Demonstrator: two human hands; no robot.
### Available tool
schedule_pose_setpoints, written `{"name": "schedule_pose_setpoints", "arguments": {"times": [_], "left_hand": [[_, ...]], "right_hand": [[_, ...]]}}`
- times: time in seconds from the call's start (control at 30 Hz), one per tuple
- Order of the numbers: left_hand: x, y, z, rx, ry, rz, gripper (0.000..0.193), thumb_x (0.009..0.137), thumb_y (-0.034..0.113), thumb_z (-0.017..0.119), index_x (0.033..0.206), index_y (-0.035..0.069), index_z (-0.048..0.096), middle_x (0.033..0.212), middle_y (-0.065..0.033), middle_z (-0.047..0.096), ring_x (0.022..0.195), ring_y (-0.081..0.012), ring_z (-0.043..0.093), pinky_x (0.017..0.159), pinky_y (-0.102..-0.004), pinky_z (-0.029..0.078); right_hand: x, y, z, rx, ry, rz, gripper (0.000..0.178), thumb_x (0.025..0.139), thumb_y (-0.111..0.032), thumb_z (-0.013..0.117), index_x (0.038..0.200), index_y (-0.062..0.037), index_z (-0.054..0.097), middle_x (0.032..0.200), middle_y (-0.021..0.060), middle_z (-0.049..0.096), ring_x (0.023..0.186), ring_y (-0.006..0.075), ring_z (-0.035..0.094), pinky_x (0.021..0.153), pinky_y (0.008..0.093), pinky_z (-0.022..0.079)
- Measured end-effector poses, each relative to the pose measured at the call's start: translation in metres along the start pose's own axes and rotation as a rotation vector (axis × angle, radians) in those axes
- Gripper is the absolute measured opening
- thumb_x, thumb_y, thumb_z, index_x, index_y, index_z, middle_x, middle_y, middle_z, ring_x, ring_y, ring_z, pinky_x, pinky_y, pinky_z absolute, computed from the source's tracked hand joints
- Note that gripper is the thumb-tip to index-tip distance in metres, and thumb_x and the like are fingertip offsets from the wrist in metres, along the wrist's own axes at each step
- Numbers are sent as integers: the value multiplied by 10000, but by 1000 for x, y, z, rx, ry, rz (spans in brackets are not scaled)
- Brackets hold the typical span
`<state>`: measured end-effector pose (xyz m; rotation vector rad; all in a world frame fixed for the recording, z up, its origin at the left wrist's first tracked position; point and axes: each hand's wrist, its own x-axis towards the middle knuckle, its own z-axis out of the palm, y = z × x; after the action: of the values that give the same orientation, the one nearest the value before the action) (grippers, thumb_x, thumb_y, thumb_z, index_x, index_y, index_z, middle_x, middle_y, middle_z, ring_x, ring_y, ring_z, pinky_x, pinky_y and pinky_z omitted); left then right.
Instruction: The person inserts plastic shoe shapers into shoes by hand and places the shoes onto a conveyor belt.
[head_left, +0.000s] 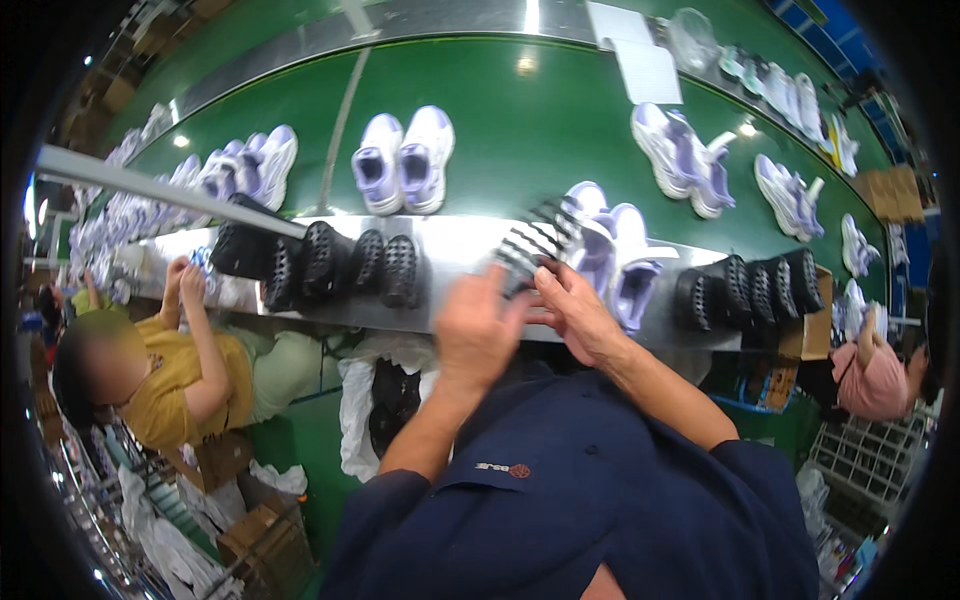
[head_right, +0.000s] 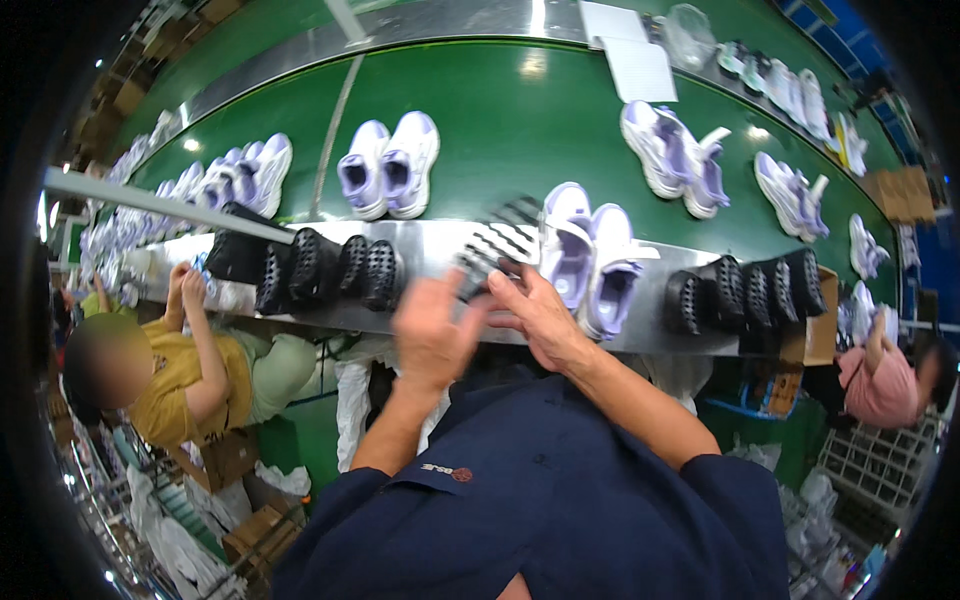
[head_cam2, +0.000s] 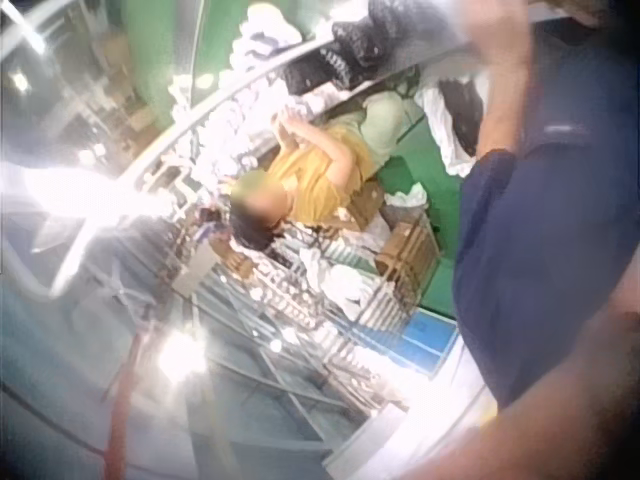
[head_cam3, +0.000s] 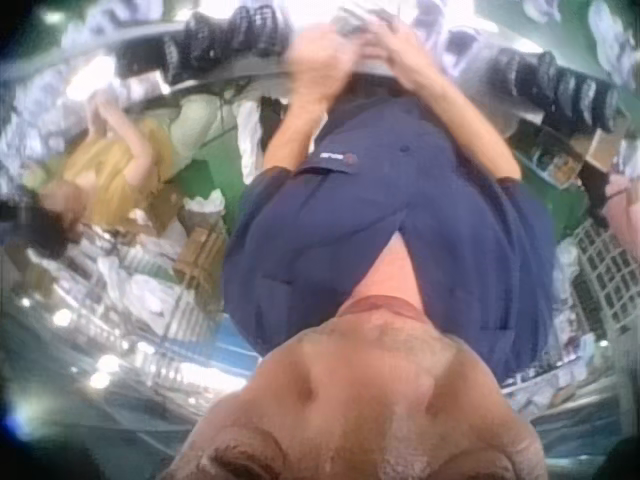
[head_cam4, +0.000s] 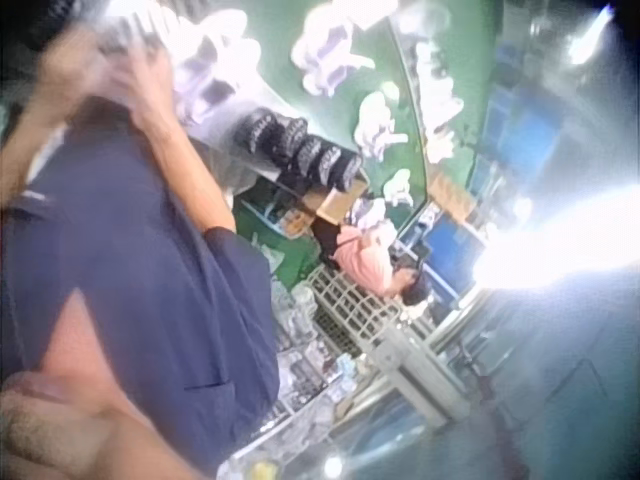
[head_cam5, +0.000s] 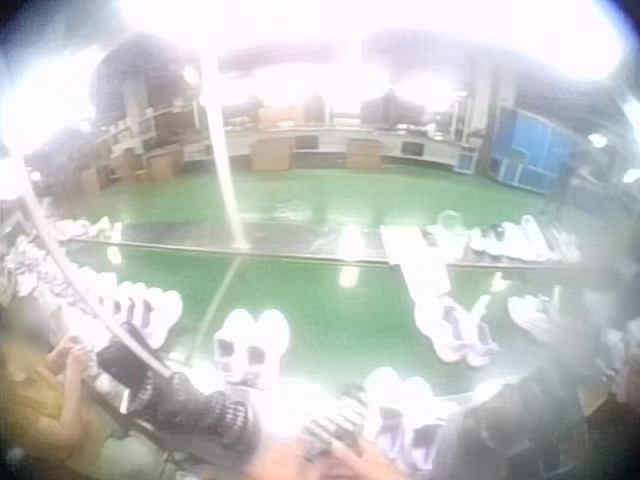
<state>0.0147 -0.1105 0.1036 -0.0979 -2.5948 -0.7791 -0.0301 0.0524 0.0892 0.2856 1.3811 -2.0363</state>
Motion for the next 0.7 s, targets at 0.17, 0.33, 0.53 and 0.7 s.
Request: {"name": "schedule_pose_setpoints", "arguments": {"times": [0.17, 0.33, 0.53, 0.7], "left_hand": [[21, 24, 42, -443, -202, -294, 482, 844, 261, 746, 1226, 8, 596, 996, -125, 585, 880, -216, 599, 687, -335, 507], [42, 33, 94, -1177, -590, -633, 254, 864, 116, 713, 1080, -12, 679, 939, -62, 660, 779, -111, 601, 666, -240, 493], [35, 50, 117, -1085, -415, -946, 197, 853, 102, 712, 1001, -25, 687, 830, -30, 653, 715, -91, 601, 639, -229, 488], [41, 30, 163, -196, -290, -361, 441, 757, 239, 767, 1111, -3, 660, 1096, -221, 633, 1062, -355, 584, 917, -449, 473]], "right_hand": [[-35, -25, -65, 30, -15, 227, 346, 883, -240, 676, 1170, -88, 557, 926, 10, 644, 723, 95, 625, 508, 248, 473], [-68, -20, -73, -149, -102, 223, 527, 867, -384, 682, 1251, -55, 530, 916, 69, 669, 713, 191, 657, 540, 319, 500], [-95, -31, -84, -1407, 254, -275, 553, 877, -513, 639, 866, 36, 570, 681, 229, 640, 667, 435, 644, 635, 505, 509], [-86, -35, -108, -1513, 326, -229, 509, 848, -459, 663, 784, 44, 611, 672, 258, 630, 669, 448, 643, 638, 515, 519]]}}
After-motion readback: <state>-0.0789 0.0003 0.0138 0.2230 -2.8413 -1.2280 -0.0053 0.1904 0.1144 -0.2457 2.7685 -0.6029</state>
